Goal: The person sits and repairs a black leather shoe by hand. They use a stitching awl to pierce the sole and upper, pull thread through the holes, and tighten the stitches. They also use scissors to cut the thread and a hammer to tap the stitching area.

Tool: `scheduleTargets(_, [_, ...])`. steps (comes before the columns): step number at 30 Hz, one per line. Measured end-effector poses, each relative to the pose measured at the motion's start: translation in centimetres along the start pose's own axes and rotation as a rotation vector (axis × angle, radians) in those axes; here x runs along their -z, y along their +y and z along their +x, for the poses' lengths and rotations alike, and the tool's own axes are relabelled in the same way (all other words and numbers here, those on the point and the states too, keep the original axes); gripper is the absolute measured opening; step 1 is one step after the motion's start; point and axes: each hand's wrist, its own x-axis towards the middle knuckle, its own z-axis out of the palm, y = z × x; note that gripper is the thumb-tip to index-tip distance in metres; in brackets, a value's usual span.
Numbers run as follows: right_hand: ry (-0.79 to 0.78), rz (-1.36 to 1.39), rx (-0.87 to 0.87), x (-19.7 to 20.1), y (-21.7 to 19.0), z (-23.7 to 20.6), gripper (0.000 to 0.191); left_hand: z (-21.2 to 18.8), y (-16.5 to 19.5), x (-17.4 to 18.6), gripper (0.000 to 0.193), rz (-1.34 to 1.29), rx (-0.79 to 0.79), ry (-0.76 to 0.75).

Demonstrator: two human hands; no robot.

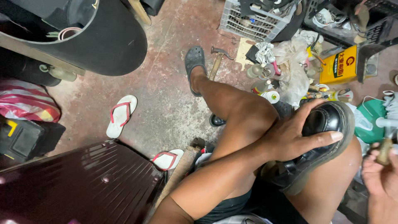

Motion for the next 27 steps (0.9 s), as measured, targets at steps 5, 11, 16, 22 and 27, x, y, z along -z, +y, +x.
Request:
scheduleTargets(5, [-0.086, -0.228, 0.086, -1.4, -1.7, -2.5, 0.027, -0.8, 0.2, 0.4, 0.089, -0.029, -0.012, 0.003])
scheduleTargets(11, [-0.169, -0.656, 0.229, -7.1, 0.1, -7.4, 0.018, -1.6, 1.0, 0.8, 0.090, 0.026, 0.014, 0.010])
scheduleTargets(16, [-0.033, -1.173, 0.320, -15.9, 2.5, -11.1, 0.014, -1.8, 0.8, 0.9, 0.090, 0.035, 0.003, 0.008])
scheduleTargets(22, [-0.017, -1.625, 0.508, -25.0, 3.4, -13.0, 0.020, -0.5, 0.0, -0.6, 0.082, 0.042, 0.036, 0.005])
scheduleTargets(27, [-0.081, -1.634, 0.515, -28.0, 2.9, -12.3, 0.020, 0.1, 0.1, -1.3, 0.070, 0.037, 0.034, -0.014])
